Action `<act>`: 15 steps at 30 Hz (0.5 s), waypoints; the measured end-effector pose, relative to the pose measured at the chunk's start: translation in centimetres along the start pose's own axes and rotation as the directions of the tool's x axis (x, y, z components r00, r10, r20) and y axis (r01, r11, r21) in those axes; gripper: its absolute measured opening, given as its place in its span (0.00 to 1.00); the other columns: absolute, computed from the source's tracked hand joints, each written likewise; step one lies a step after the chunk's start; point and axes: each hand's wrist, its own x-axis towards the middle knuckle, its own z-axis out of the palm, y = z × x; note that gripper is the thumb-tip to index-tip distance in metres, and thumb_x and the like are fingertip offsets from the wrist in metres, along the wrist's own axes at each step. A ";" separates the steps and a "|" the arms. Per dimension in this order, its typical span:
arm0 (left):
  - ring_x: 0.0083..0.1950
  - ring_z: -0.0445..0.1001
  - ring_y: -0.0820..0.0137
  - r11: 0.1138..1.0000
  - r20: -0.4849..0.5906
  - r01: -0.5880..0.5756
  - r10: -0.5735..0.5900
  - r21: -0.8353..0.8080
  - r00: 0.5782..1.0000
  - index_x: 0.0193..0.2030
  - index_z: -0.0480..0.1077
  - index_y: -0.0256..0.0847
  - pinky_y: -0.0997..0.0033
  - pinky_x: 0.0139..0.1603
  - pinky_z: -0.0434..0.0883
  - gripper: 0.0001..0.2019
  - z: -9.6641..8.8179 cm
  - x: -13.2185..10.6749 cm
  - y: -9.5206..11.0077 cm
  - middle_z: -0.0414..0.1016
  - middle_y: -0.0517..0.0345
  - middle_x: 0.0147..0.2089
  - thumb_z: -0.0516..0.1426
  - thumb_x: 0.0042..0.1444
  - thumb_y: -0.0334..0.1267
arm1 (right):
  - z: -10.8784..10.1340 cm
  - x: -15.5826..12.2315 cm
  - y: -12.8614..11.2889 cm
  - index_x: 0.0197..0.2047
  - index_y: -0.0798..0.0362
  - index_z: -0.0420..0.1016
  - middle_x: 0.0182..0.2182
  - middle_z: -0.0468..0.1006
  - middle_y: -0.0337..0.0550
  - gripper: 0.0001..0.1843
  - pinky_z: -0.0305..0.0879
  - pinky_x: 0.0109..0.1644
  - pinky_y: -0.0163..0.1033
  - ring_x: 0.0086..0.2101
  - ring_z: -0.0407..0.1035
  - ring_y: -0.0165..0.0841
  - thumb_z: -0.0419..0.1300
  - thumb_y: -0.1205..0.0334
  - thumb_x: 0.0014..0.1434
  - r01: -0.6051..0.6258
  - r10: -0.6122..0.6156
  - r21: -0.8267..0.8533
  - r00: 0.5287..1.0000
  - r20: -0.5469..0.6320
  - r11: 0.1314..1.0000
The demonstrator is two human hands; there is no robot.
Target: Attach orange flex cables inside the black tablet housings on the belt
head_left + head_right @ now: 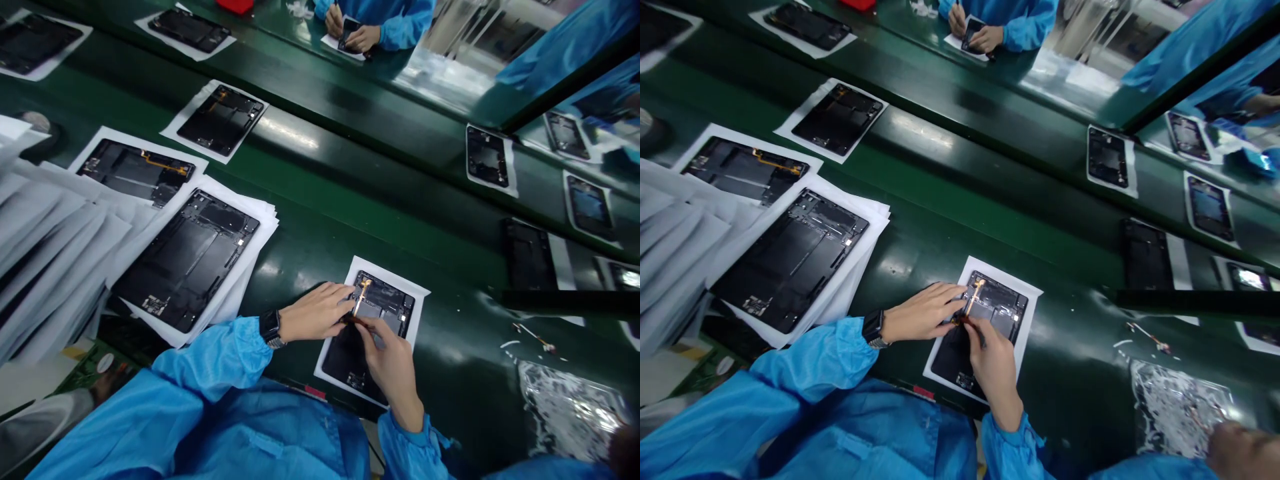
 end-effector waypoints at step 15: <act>0.70 0.55 0.52 0.983 0.141 -0.131 0.112 0.131 0.984 0.51 0.69 0.36 0.50 0.69 0.57 0.14 -0.5 -0.7 1.3 0.61 0.43 0.66 0.60 0.58 0.36 | 0.1 -1.9 0.7 0.44 0.49 0.74 0.39 0.82 0.43 0.10 0.72 0.41 0.40 0.39 0.77 0.39 0.56 0.54 0.66 -0.167 0.181 0.129 0.978 -0.104 0.977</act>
